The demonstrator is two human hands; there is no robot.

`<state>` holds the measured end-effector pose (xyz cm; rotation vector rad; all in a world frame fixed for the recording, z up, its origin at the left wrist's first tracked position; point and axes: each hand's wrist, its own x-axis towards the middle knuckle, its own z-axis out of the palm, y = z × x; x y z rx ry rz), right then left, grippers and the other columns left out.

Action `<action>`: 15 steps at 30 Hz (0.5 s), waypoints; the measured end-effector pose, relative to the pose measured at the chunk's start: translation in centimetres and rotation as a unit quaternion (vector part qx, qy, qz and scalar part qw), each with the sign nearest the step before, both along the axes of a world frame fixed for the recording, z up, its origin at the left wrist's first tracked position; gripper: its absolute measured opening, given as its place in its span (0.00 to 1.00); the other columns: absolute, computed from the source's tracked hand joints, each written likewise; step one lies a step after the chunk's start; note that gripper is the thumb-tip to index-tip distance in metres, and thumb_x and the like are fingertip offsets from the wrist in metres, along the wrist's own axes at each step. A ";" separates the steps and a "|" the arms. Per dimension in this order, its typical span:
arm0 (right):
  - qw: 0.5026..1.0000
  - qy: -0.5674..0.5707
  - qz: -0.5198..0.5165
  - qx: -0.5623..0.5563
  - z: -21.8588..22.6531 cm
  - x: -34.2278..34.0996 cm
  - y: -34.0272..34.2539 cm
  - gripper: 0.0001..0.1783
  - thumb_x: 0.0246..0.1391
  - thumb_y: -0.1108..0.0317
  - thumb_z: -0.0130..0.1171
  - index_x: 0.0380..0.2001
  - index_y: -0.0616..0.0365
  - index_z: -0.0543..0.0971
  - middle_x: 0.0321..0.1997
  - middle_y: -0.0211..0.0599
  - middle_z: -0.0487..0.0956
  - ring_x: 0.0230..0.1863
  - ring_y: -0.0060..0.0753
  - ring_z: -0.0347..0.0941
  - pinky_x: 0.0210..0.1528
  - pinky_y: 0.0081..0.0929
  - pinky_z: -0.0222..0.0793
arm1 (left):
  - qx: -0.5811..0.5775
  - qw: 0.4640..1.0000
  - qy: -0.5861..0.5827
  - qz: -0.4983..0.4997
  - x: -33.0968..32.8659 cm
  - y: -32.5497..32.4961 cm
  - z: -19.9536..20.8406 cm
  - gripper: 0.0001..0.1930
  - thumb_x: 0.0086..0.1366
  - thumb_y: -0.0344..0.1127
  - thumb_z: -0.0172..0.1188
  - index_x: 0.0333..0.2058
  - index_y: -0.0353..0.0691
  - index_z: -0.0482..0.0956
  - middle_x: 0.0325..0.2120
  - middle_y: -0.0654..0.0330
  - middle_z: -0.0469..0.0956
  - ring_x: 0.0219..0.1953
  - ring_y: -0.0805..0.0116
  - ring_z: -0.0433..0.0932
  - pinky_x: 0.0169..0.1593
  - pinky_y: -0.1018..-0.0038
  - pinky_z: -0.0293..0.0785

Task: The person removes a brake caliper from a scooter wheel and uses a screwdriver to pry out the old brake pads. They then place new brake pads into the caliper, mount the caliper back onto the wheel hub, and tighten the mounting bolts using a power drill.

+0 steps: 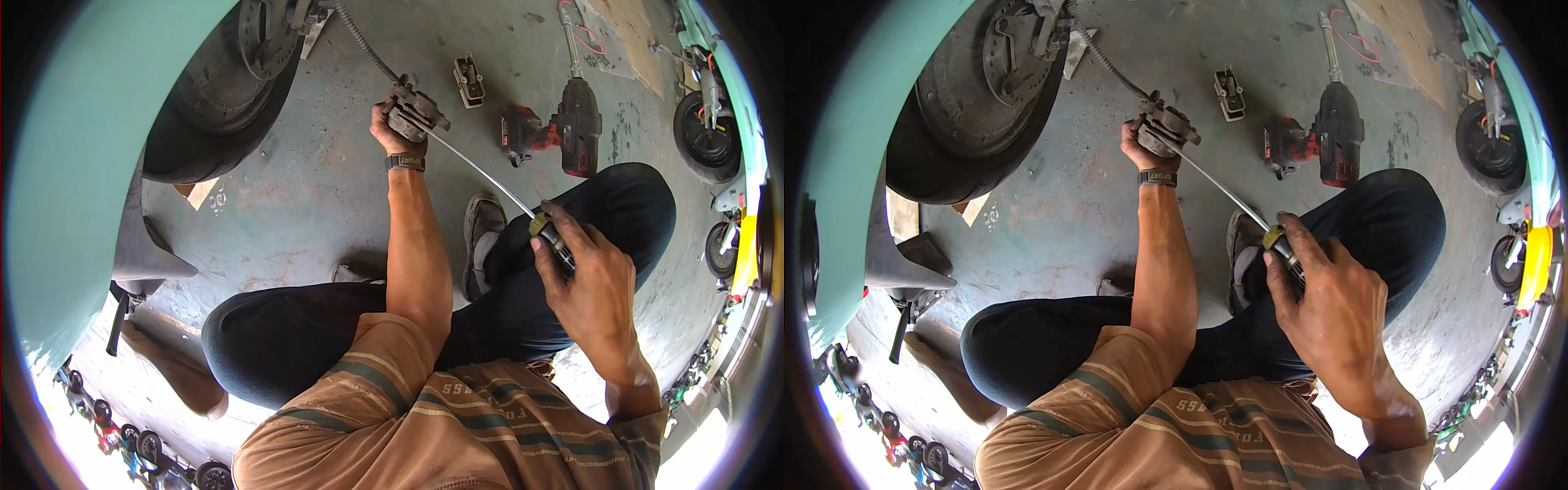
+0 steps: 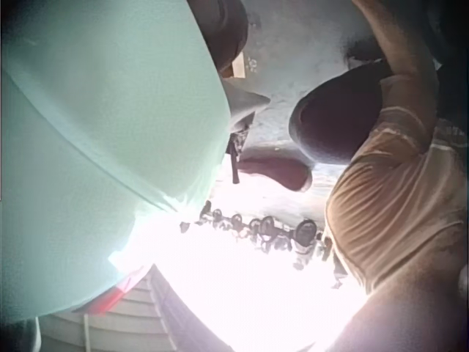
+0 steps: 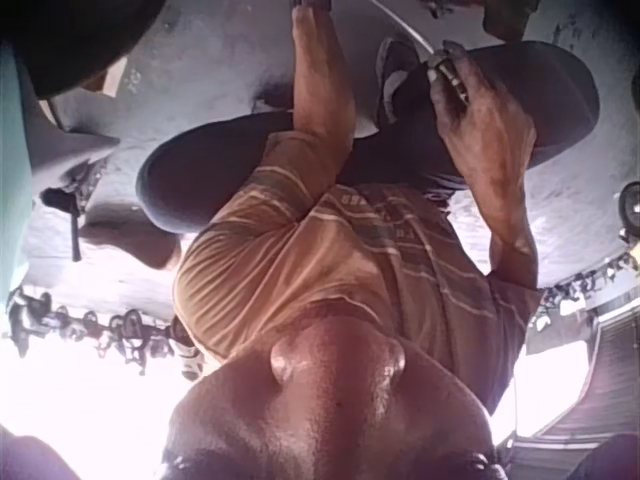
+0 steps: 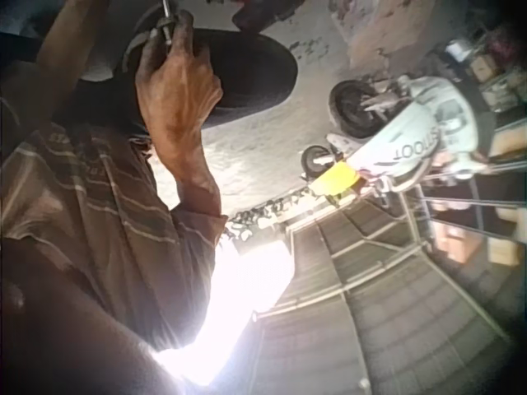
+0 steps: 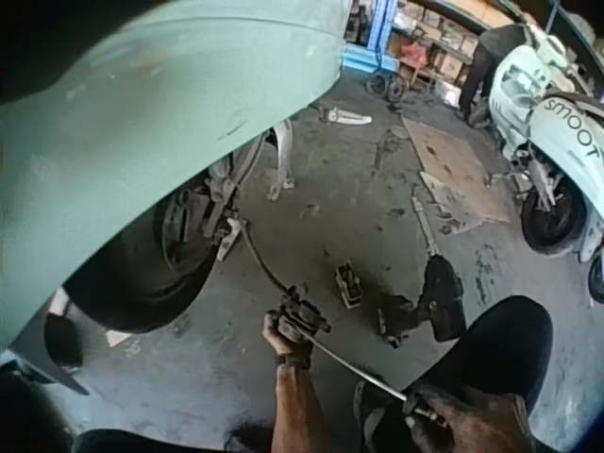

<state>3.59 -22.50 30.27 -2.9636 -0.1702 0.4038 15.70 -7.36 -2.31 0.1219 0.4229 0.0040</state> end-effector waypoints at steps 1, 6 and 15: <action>1.000 0.001 0.001 0.000 -0.2 0.0 0.0 0.22 0.58 0.57 0.61 0.54 0.49 0.79 0.29 0.47 0.79 0.24 0.50 0.79 0.26 0.43 0.75 | 0.008 1.000 -0.001 0.002 -0.1 0.2 0.0 0.27 0.57 0.49 0.49 0.51 0.39 0.75 0.33 0.53 0.79 0.35 0.53 0.77 0.39 0.56 0.74; 0.999 0.010 0.017 -0.032 -0.5 0.4 0.1 0.22 0.58 0.57 0.61 0.54 0.51 0.79 0.29 0.49 0.78 0.24 0.51 0.79 0.27 0.43 0.75 | -0.008 1.000 0.009 -0.006 0.1 -0.4 -0.7 0.27 0.57 0.47 0.49 0.52 0.39 0.75 0.33 0.54 0.79 0.35 0.55 0.77 0.39 0.58 0.75; 0.995 0.100 -0.020 0.007 -2.8 -1.8 1.1 0.29 0.62 0.59 0.56 0.64 0.54 0.67 0.36 0.59 0.77 0.29 0.60 0.79 0.33 0.49 0.76 | 0.044 0.999 0.014 0.026 0.8 -0.6 -2.8 0.31 0.56 0.51 0.50 0.54 0.38 0.74 0.37 0.52 0.80 0.39 0.48 0.78 0.44 0.52 0.75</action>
